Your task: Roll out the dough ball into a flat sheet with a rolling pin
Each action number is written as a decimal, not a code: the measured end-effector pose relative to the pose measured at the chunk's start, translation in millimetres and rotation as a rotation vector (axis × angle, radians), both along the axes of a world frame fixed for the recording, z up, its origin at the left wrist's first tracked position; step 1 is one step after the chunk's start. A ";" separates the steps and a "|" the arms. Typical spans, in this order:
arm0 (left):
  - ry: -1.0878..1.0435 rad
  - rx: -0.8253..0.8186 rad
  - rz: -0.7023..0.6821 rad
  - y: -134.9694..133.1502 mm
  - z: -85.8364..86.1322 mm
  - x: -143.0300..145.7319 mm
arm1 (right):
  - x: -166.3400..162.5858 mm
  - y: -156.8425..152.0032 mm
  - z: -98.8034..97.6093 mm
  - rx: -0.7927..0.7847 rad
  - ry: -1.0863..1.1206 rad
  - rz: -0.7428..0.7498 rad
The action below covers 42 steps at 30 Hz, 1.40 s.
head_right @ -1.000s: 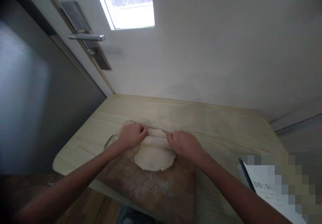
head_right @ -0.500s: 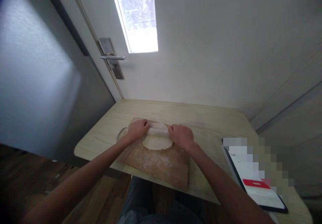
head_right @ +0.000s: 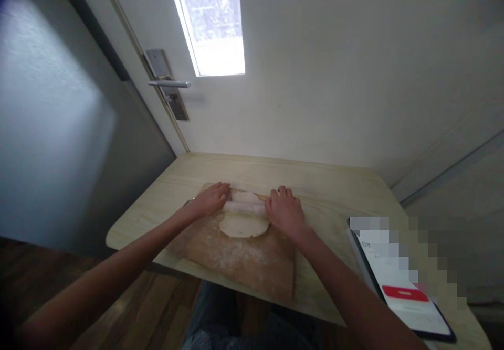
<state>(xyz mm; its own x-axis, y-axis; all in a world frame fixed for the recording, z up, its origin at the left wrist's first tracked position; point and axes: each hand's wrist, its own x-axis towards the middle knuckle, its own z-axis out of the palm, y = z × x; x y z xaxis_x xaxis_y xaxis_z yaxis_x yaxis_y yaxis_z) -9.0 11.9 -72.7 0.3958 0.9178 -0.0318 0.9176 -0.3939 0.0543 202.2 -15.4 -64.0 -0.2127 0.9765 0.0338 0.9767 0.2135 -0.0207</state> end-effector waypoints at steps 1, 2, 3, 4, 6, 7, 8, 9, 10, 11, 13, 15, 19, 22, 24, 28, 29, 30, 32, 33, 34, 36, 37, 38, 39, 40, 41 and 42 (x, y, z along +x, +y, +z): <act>-0.012 0.006 0.009 -2.4 0.0 0.9 | -0.6 -1.7 -0.7 0.001 0.002 0.009; -0.028 0.017 0.025 -5.3 0.0 1.7 | -1.0 -3.5 -1.6 0.003 0.004 0.017; -0.046 0.030 0.045 -8.3 0.1 2.5 | -1.2 -5.0 -2.7 0.007 0.004 0.021; -0.062 0.044 0.066 -11.0 0.1 3.1 | -1.3 -6.1 -3.7 0.016 0.007 0.025; -0.081 0.077 0.101 -14.8 0.0 4.2 | -1.5 -6.6 -5.7 0.046 0.015 0.029; -0.083 0.094 0.113 -15.8 -0.2 4.7 | -1.6 -6.1 -6.6 0.060 0.019 0.031; -0.085 0.112 0.122 -16.1 -0.3 5.3 | -1.6 -5.0 -7.2 0.072 0.020 0.031; -0.088 0.129 0.129 -15.7 -0.6 5.8 | -1.5 -3.4 -7.8 0.078 0.019 0.030; -0.092 0.140 0.137 -14.9 -0.8 6.2 | -1.3 -1.5 -8.4 0.080 0.017 0.029; -0.097 0.142 0.140 -13.5 -1.1 6.5 | -1.0 0.6 -9.1 0.077 0.016 0.033; -0.104 0.125 0.139 -9.8 -1.6 6.7 | -0.3 5.2 -10.7 0.061 0.025 0.058; -0.106 0.099 0.135 -5.3 -1.9 6.4 | 0.5 9.8 -12.3 0.038 0.040 0.087; -0.100 0.070 0.150 3.7 -2.1 5.8 | 0.9 18.0 -12.7 -0.031 0.048 0.096; -0.101 0.053 0.162 10.3 -2.5 5.6 | 0.4 23.7 -10.2 -0.080 0.059 0.090; -0.105 0.042 0.169 15.0 -3.4 5.4 | 0.3 27.4 -8.9 -0.093 0.069 0.078; -0.101 0.037 0.186 22.7 -5.5 5.2 | 0.4 33.5 -9.4 -0.087 0.088 0.049; -0.095 0.036 0.188 23.3 -5.5 5.3 | 0.4 34.0 -9.8 -0.081 0.091 0.044; -0.088 0.035 0.189 23.0 -5.2 5.5 | 0.3 33.9 -10.2 -0.074 0.093 0.039; -0.075 0.036 0.184 19.5 -3.2 5.9 | -0.1 31.2 -10.3 -0.048 0.092 0.025; -0.071 0.040 0.179 16.4 -1.7 6.1 | -0.3 28.7 -9.9 -0.034 0.090 0.022; -0.069 0.045 0.172 12.4 -0.3 6.2 | -0.2 25.6 -9.3 -0.022 0.089 0.025; -0.066 0.053 0.157 2.8 1.8 5.6 | 0.9 18.3 -7.7 -0.002 0.085 0.052; -0.067 0.065 0.143 -2.4 2.0 4.8 | 2.2 14.7 -6.8 0.009 0.084 0.069; -0.071 0.085 0.124 -7.5 1.7 3.6 | 4.0 11.4 -6.0 0.017 0.085 0.089; -0.076 0.108 0.100 -12.3 0.9 2.1 | 6.2 8.7 -5.4 0.023 0.088 0.109; -0.079 0.131 0.076 -16.7 -0.4 0.3 | 8.8 6.6 -5.1 0.025 0.092 0.127; -0.078 0.151 0.062 -20.6 -1.7 -1.7 | 11.7 5.2 -5.1 0.022 0.098 0.141; -0.073 0.165 0.064 -24.0 -3.1 -3.7 | 14.5 4.3 -5.6 0.015 0.106 0.156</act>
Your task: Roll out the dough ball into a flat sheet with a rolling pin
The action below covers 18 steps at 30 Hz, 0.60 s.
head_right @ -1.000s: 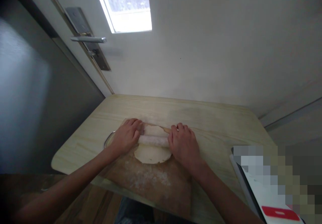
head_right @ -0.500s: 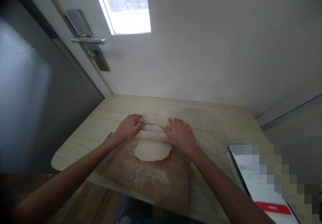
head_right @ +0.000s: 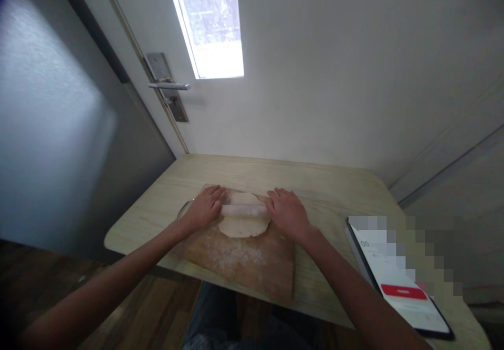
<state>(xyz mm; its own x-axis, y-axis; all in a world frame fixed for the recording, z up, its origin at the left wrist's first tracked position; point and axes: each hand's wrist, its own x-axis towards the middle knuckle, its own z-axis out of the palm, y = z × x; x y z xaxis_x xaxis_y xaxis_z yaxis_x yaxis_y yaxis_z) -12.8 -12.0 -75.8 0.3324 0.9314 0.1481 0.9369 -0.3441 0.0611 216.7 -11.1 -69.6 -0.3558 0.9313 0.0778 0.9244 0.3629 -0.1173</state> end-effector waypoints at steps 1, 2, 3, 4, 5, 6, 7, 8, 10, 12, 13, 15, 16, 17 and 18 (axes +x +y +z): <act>0.007 0.003 0.018 -2.8 -1.2 -1.9 | 2.6 -0.6 -1.0 -0.007 0.009 0.008; 0.015 0.000 0.045 -5.0 -2.2 -3.5 | 4.8 -1.1 -2.6 -0.011 0.023 0.004; 0.021 -0.006 0.076 -6.7 -3.0 -4.8 | 6.4 -1.6 -4.7 -0.013 0.043 -0.008; 0.022 -0.013 0.103 -7.9 -3.7 -5.7 | 7.3 -2.3 -7.2 -0.011 0.068 -0.026; 0.019 -0.018 0.122 -8.7 -4.3 -6.2 | 7.6 -3.0 -9.9 -0.002 0.094 -0.048; 0.012 -0.019 0.130 -9.2 -4.9 -6.3 | 7.3 -3.8 -12.6 0.012 0.116 -0.070; 0.003 -0.017 0.132 -9.2 -5.6 -6.1 | 6.8 -4.5 -15.2 0.029 0.130 -0.087; -0.008 -0.011 0.129 -8.8 -6.3 -5.8 | 6.0 -4.8 -17.4 0.044 0.135 -0.097; -0.026 -0.003 0.113 -6.7 -7.4 -4.8 | 4.9 -3.8 -20.5 0.060 0.122 -0.103; -0.036 -0.008 0.093 -2.4 -7.9 -3.9 | 4.4 -0.2 -21.6 0.043 0.089 -0.102; -0.042 -0.011 0.088 0.6 -7.8 -3.5 | 4.5 2.3 -21.5 0.026 0.070 -0.101; -0.063 -0.026 0.086 7.9 -7.3 -2.9 | 4.6 8.3 -20.7 -0.009 0.038 -0.102; -0.080 -0.042 0.086 11.9 -7.1 -2.8 | 4.7 11.3 -20.2 -0.025 0.026 -0.104; -0.101 -0.061 0.090 15.9 -6.9 -2.8 | 4.6 14.3 -19.9 -0.039 0.020 -0.108; -0.123 -0.082 0.092 19.8 -6.9 -2.8 | 4.5 17.0 -19.8 -0.051 0.018 -0.112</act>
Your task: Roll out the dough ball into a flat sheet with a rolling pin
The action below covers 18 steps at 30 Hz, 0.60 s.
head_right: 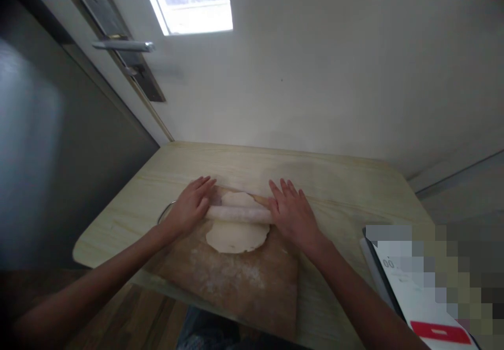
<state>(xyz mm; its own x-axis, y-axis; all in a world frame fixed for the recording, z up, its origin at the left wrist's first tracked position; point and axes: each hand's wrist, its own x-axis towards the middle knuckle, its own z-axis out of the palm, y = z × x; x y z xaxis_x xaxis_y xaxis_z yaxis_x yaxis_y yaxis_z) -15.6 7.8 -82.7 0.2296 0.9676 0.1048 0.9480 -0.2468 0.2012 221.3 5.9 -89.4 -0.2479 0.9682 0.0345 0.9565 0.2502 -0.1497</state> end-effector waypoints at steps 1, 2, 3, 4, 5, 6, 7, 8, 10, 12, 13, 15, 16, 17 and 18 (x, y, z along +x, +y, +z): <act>-0.021 -0.018 0.000 3.7 0.0 -0.1 | -0.1 2.4 -0.2 -0.012 0.003 -0.004; -0.040 -0.033 0.002 7.2 -0.1 -0.3 | -0.1 4.6 -0.6 -0.025 0.009 -0.007; -0.056 -0.043 0.005 10.4 -0.2 -0.5 | 0.0 6.6 -1.3 -0.038 0.018 -0.009; -0.069 -0.052 0.007 13.3 -0.2 -0.6 | 0.2 8.4 -2.2 -0.050 0.030 -0.009; -0.078 -0.058 0.010 15.9 -0.2 -0.7 | 0.6 10.1 -3.2 -0.060 0.044 -0.007; -0.085 -0.063 0.010 18.5 -0.2 -0.8 | 1.0 11.9 -4.3 -0.068 0.058 -0.003; -0.089 -0.066 0.012 20.9 -0.3 -0.8 | 1.4 13.8 -5.4 -0.074 0.070 0.002; -0.091 -0.068 0.014 23.2 -0.6 -0.9 | 1.8 15.9 -6.4 -0.078 0.081 0.005; -0.093 -0.064 0.021 27.7 -1.9 -1.2 | 2.3 20.3 -8.0 -0.082 0.092 0.007; -0.090 -0.050 0.027 31.7 -4.4 -2.1 | 2.2 24.9 -9.0 -0.073 0.090 0.001; -0.087 -0.039 0.026 33.5 -6.0 -2.7 | 2.0 27.0 -9.2 -0.063 0.086 -0.003; -0.080 -0.015 0.018 36.0 -8.8 -3.7 | 1.5 30.3 -9.3 -0.037 0.077 -0.010; -0.076 -0.004 0.017 36.5 -9.6 -4.0 | 1.2 31.3 -9.1 -0.024 0.071 -0.011; -0.071 0.007 0.017 36.3 -10.0 -4.0 | 1.0 31.7 -8.9 -0.013 0.067 -0.010; -0.066 0.019 0.018 35.2 -10.0 -3.8 | 0.8 31.4 -8.7 -0.004 0.064 -0.007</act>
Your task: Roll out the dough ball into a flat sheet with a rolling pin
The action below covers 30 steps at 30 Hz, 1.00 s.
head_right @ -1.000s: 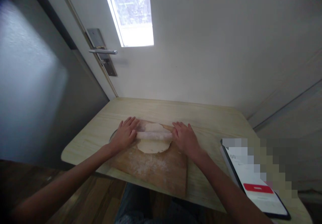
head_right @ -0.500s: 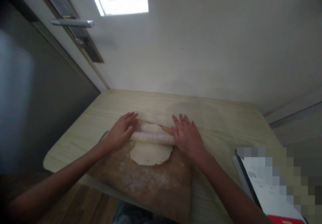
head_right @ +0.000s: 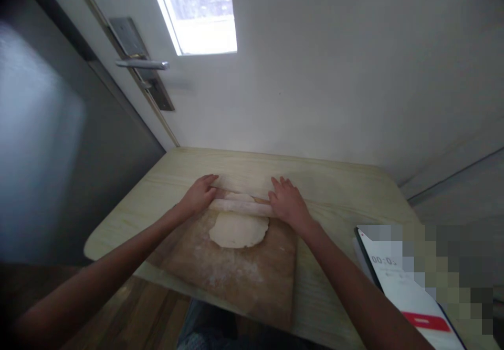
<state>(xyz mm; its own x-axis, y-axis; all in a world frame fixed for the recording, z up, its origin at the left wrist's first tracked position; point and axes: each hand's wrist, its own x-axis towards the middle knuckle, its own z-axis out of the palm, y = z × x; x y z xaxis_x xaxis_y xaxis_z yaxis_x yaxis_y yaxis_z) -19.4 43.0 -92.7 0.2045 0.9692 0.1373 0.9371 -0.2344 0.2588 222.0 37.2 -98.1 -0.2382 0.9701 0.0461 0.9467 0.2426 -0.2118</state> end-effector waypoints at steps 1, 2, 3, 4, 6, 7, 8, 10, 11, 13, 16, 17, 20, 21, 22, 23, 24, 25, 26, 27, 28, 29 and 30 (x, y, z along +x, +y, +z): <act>0.008 0.013 0.002 -2.0 0.4 0.4 | -0.2 -1.2 0.3 0.008 -0.001 0.002; 0.017 0.027 0.004 -5.0 1.1 0.9 | -0.3 -3.3 0.6 0.014 -0.001 0.006; 0.026 0.041 0.006 -8.9 1.8 1.3 | -0.3 -6.5 1.0 0.021 0.002 0.006; 0.033 0.053 0.005 -13.6 2.5 1.7 | -0.3 -10.7 1.5 0.028 0.006 0.004; 0.041 0.071 0.000 -24.5 3.7 1.9 | -0.3 -21.6 3.2 0.039 0.015 0.011; 0.042 0.080 -0.005 -30.3 4.1 1.7 | -0.3 -27.8 4.3 0.049 0.021 0.014; 0.045 0.090 -0.014 -36.1 4.5 1.3 | -0.3 -34.2 5.5 0.065 0.029 0.016; 0.053 0.114 -0.037 -47.2 5.5 0.4 | -0.3 -45.9 7.8 0.102 0.044 0.023; 0.056 0.126 -0.047 -52.2 6.2 0.0 | -0.3 -50.9 8.7 0.121 0.049 0.029; 0.057 0.138 -0.059 -60.7 8.0 -0.4 | -0.4 -58.2 9.8 0.146 0.053 0.048; 0.053 0.127 -0.053 -68.0 10.6 0.1 | -1.2 -62.6 10.2 0.156 0.043 0.067; 0.054 0.124 -0.050 -68.7 10.9 0.4 | -1.7 -62.8 10.3 0.155 0.033 0.066; 0.061 0.137 -0.043 -66.3 9.3 1.6 | -3.2 -60.3 10.2 0.148 0.005 0.046; 0.063 0.146 -0.038 -64.5 8.0 1.9 | -3.6 -59.0 10.0 0.146 -0.001 0.037; 0.065 0.153 -0.032 -62.5 6.6 2.1 | -3.9 -57.5 9.7 0.144 -0.004 0.033; 0.065 0.156 -0.027 -60.6 5.3 2.1 | -3.9 -56.1 9.5 0.140 -0.004 0.032; 0.065 0.153 -0.027 -59.0 4.3 2.0 | -3.9 -54.7 9.2 0.138 -0.004 0.034; 0.064 0.144 -0.031 -57.7 3.8 1.8 | -3.7 -53.5 8.9 0.136 -0.002 0.038; 0.062 0.133 -0.040 -56.9 3.7 1.6 | -3.5 -52.4 8.8 0.135 0.002 0.042; 0.060 0.121 -0.050 -56.4 4.0 1.5 | -3.2 -51.5 8.7 0.133 0.004 0.045; 0.058 0.110 -0.059 -56.2 4.8 1.5 | -2.9 -50.6 8.7 0.129 0.005 0.048; 0.056 0.100 -0.066 -56.1 5.8 1.5 | -2.7 -49.8 8.8 0.121 0.004 0.053; 0.055 0.092 -0.068 -56.1 7.0 1.8 | -2.5 -49.0 8.8 0.112 0.002 0.061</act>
